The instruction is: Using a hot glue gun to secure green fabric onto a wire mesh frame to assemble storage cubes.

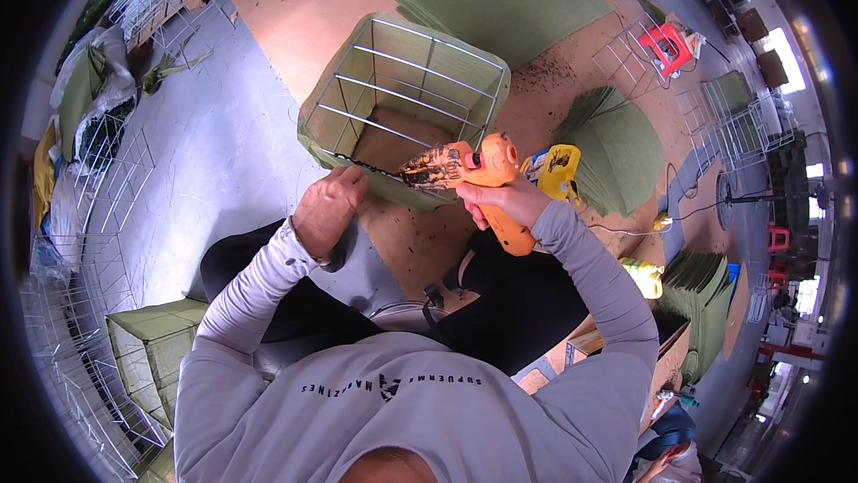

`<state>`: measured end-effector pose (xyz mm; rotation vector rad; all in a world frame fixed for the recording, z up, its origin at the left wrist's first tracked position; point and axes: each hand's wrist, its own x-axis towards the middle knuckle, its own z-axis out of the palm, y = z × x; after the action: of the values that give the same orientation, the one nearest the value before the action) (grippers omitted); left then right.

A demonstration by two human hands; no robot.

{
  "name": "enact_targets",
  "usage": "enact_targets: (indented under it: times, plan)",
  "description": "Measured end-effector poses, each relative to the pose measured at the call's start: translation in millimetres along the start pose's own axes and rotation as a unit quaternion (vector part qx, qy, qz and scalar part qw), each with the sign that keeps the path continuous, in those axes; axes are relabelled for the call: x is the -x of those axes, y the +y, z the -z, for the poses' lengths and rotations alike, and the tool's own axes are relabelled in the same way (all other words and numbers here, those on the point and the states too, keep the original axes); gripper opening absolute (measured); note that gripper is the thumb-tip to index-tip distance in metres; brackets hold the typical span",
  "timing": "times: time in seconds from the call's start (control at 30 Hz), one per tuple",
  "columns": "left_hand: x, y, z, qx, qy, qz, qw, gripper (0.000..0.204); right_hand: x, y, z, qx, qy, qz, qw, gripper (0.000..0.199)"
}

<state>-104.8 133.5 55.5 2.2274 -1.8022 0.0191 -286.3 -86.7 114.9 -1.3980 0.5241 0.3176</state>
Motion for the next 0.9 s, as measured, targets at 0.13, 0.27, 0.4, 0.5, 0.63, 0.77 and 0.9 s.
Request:
enact_targets:
  times: [0.13, 0.27, 0.4, 0.5, 0.63, 0.77, 0.9]
  plan:
    - [-0.3, -0.4, 2.6, 0.006, 0.005, -0.009, 1.000, 0.010, 3.1, 3.3, 2.9, 0.003, 0.007, -0.009, 1.000, 0.024]
    - [-0.8, 2.7, 4.5, -0.011, -0.014, -0.006, 1.000, 0.014, 6.1, 3.2, 3.7, 0.013, 0.012, -0.011, 1.000, 0.025]
    - [-1.6, 7.8, 3.5, -0.004, -0.014, -0.014, 1.000, 0.018, 12.9, 4.8, 3.0, 0.022, 0.024, -0.010, 0.999, 0.026]
    - [0.5, 9.8, 1.3, -0.010, -0.013, -0.027, 1.000, 0.018, 16.5, 2.2, 6.1, 0.046, 0.016, -0.014, 0.999, 0.024]
    - [-1.4, 9.8, 0.8, -0.015, -0.029, -0.023, 0.999, 0.018, 23.1, 5.2, 7.7, 0.033, 0.036, -0.031, 0.998, 0.024]
    - [-1.8, 9.3, -0.1, -0.012, -0.035, -0.024, 0.999, 0.017, 24.9, 6.3, 7.8, 0.015, 0.055, -0.039, 0.998, 0.024]
    - [-1.8, 12.8, -0.5, -0.015, -0.030, -0.030, 0.999, 0.020, 30.1, 6.0, 12.4, 0.039, 0.035, -0.040, 0.998, 0.025]
